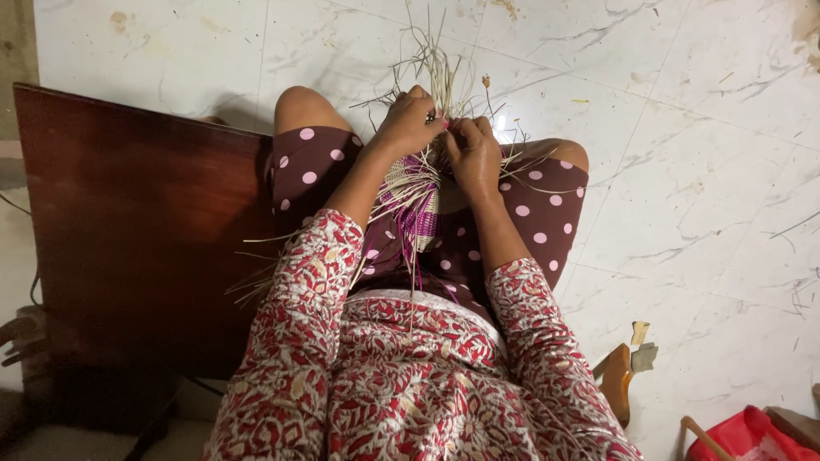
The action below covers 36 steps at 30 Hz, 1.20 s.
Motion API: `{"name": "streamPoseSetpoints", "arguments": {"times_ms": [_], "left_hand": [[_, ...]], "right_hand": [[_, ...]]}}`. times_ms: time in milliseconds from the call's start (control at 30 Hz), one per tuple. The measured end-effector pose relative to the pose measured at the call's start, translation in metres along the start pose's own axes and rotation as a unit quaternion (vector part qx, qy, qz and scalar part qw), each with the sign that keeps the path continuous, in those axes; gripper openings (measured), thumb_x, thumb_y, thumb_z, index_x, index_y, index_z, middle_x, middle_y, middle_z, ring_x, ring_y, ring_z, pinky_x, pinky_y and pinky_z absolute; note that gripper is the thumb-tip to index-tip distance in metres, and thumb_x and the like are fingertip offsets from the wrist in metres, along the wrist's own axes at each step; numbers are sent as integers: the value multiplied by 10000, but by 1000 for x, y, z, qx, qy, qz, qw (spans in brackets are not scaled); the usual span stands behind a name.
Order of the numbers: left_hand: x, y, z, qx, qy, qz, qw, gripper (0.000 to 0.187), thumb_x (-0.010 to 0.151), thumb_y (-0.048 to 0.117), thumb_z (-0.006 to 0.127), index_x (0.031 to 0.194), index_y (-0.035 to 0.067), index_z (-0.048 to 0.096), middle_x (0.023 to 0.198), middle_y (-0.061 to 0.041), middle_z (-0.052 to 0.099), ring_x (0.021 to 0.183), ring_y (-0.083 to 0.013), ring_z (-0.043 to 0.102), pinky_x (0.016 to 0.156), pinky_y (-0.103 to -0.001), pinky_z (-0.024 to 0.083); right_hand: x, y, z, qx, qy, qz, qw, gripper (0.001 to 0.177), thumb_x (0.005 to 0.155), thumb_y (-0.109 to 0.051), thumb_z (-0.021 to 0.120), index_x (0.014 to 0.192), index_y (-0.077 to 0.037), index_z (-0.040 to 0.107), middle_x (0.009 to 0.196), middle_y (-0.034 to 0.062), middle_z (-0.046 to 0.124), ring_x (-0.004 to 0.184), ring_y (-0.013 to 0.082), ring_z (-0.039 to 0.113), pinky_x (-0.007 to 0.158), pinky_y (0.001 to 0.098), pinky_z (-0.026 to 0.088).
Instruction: A person is sitting on a low platform and weaving a decorative hand fan using natural and purple-dyed fibers.
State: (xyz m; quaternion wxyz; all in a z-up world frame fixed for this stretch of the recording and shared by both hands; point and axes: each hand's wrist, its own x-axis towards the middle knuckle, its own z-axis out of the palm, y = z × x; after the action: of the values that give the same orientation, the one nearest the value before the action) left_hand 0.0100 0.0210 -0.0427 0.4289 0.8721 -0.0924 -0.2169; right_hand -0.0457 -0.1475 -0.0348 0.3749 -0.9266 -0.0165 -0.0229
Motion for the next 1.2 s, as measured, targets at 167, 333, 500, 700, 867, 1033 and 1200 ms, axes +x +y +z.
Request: {"name": "streamPoseSetpoints", "arguments": {"times_ms": [167, 333, 500, 700, 867, 1033, 1200], "left_hand": [[-2, 11, -2, 1, 8, -10, 1000, 340, 924, 340, 691, 963, 2, 699, 1090, -210, 602, 1074, -504, 604, 922, -577, 490], [-3, 63, -35, -87, -32, -108, 990, 464, 997, 537, 479, 1112, 124, 657, 1214, -134, 575, 1109, -262, 608, 989, -430, 539], [4, 77, -36, -45, -79, -221, 971, 575, 983, 645, 402, 1189, 139, 583, 768, 78, 506, 545, -55, 379, 491, -225, 344], [24, 53, -22, -25, -80, -158, 984, 417, 987, 433, 675, 705, 189, 489, 645, 56, 483, 587, -112, 419, 558, -324, 311], [21, 70, -39, -53, -102, -139, 984, 328, 1044, 311, 607, 769, 177, 489, 698, 47, 486, 672, -106, 571, 561, -295, 329], [21, 76, -42, -73, -77, -126, 986, 340, 1041, 290, 600, 757, 180, 448, 678, 32, 487, 729, -135, 769, 540, -298, 327], [22, 77, -42, 19, -124, -190, 974, 558, 1029, 657, 398, 788, 167, 513, 662, 70, 434, 544, -92, 358, 517, -298, 303]], "right_hand": [[2, 4, 4, -8, 9, -10, 1000, 155, 928, -258, 768, 897, -151, 661, 833, 109, 579, 734, 423, 676, 616, 504, 544], [4, -18, -21, 229, -17, 27, 973, 78, 1001, -74, 646, 935, -84, 606, 909, 72, 604, 801, 190, 567, 727, 318, 510], [3, -7, -26, 470, -107, 176, 858, 89, 1063, -63, 549, 1036, -110, 619, 941, 48, 669, 713, 103, 602, 602, 217, 502], [1, -8, -17, 389, -118, 249, 879, 50, 1033, -149, 652, 1019, -127, 694, 628, -36, 557, 486, 54, 429, 439, 216, 333], [-2, -14, -6, 357, -54, 249, 899, 90, 1003, -116, 680, 929, -117, 730, 662, -23, 612, 497, 49, 440, 427, 227, 328], [-1, -27, -5, 357, -20, 287, 889, 151, 994, -230, 705, 896, -124, 751, 565, -51, 553, 443, 38, 352, 396, 240, 237], [-4, -24, -10, 380, -52, 269, 883, 141, 1019, -92, 638, 1074, -54, 762, 625, 11, 640, 452, 70, 482, 410, 234, 404]]}}
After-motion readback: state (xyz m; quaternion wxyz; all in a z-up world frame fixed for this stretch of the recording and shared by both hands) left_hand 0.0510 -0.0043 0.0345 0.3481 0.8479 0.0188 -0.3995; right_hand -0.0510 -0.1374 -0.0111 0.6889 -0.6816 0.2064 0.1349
